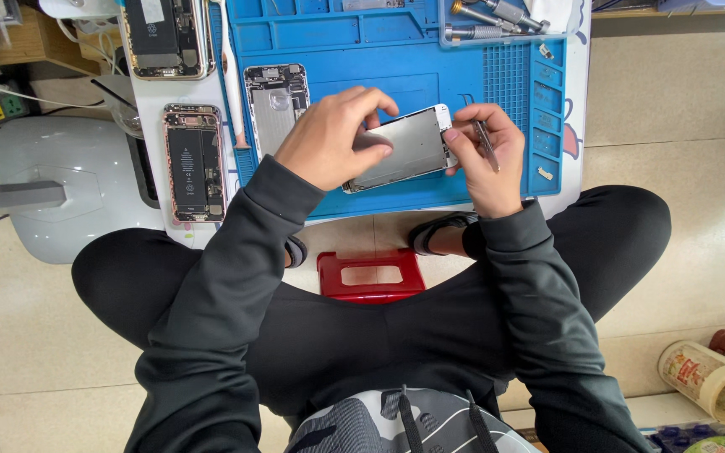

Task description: The person uses a metal prying tool to carefully separate the screen from the frame of a disassembled smartphone. They work along the edges of the device, lifting the display assembly to detach it from the main body.

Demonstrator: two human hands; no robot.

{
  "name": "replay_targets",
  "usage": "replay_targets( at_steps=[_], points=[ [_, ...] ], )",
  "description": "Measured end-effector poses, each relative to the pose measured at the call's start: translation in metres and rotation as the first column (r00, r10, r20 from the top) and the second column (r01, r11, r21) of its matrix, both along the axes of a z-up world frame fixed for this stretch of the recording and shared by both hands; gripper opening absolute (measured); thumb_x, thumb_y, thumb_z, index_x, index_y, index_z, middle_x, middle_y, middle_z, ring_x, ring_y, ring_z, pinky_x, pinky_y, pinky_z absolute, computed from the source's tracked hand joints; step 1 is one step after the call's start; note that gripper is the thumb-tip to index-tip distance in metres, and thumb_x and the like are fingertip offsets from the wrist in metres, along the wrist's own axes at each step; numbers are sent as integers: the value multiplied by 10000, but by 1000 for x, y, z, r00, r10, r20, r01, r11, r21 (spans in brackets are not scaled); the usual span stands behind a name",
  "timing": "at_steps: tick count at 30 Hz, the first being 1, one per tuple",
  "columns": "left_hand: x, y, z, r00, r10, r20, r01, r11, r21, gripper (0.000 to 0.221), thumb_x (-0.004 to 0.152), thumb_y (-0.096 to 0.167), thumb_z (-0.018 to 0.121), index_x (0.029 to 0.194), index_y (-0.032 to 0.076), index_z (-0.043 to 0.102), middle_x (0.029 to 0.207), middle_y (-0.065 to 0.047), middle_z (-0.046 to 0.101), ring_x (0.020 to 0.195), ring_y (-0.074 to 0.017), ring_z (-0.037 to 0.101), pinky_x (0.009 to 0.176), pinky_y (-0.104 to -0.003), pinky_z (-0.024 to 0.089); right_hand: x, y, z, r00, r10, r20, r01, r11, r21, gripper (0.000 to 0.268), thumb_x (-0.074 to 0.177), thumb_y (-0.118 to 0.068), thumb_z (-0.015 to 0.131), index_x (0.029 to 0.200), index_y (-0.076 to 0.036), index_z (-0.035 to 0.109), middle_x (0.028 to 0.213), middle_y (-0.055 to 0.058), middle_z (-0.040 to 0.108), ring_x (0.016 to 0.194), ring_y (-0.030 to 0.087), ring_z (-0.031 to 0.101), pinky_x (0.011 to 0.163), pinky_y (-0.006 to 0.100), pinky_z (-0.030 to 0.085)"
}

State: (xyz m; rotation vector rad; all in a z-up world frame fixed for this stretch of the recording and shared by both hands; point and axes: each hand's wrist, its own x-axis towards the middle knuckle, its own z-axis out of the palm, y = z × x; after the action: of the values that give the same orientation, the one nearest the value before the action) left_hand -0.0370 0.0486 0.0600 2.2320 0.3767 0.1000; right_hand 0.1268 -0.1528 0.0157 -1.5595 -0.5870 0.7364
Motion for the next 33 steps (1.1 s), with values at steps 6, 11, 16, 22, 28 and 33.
replay_targets(
  at_steps=[6, 11, 16, 22, 28, 33],
  points=[
    [0, 10, -4, 989, 146, -36, -150, 973, -174, 129, 948, 209, 759, 1069, 184, 720, 821, 41, 740, 596, -105, 646, 636, -316, 534, -3, 3, -10, 999, -27, -35, 27, 1000, 11, 169, 1014, -81, 700, 1152, -92, 604, 839, 42, 657, 740, 124, 613, 514, 246, 604],
    [-1, 16, -4, 981, 173, -89, -190, 947, -259, 123, 943, 222, 773, 1058, 217, 731, 859, 35, 777, 680, -111, 688, 704, -305, 556, -8, 6, -9, 996, -33, -80, 33, 999, 5, 155, 1007, -114, 704, 1120, -126, 598, 851, 7, 611, 782, 106, 589, 534, 240, 604],
    [2, 19, -13, 982, 177, -59, -186, 924, -335, 130, 961, 230, 758, 1081, 193, 728, 854, 17, 796, 748, -96, 678, 756, -291, 556, -5, 6, -13, 991, -56, -121, 58, 998, 15, 154, 1007, -139, 721, 1114, -132, 610, 821, -14, 570, 761, 90, 567, 540, 244, 608],
    [0, 20, -44, 980, 188, 66, -156, 929, -337, 178, 920, 102, 755, 1088, 127, 807, 869, -89, 783, 692, -121, 680, 627, -289, 569, -2, 6, -34, 999, -40, -33, 42, 996, 82, 133, 1062, -63, 672, 1155, -9, 595, 879, 129, 658, 744, 150, 671, 601, 299, 666],
    [8, 12, -57, 973, 208, 101, -190, 968, -164, 133, 909, 80, 760, 1014, 125, 827, 838, -85, 777, 674, -202, 720, 607, -336, 583, -2, 5, -27, 986, -5, 164, -3, 999, 49, 75, 1072, 5, 619, 1145, 22, 618, 866, 171, 658, 730, 187, 677, 598, 341, 662],
    [7, 10, -57, 979, 169, 110, -161, 984, -78, 126, 951, 73, 713, 1024, 124, 802, 846, -65, 742, 715, -238, 709, 638, -387, 579, 0, 3, -11, 830, 48, 556, -21, 998, -55, 95, 1032, 0, 679, 1114, -47, 670, 967, 189, 770, 693, 205, 717, 525, 305, 564]
  ],
)
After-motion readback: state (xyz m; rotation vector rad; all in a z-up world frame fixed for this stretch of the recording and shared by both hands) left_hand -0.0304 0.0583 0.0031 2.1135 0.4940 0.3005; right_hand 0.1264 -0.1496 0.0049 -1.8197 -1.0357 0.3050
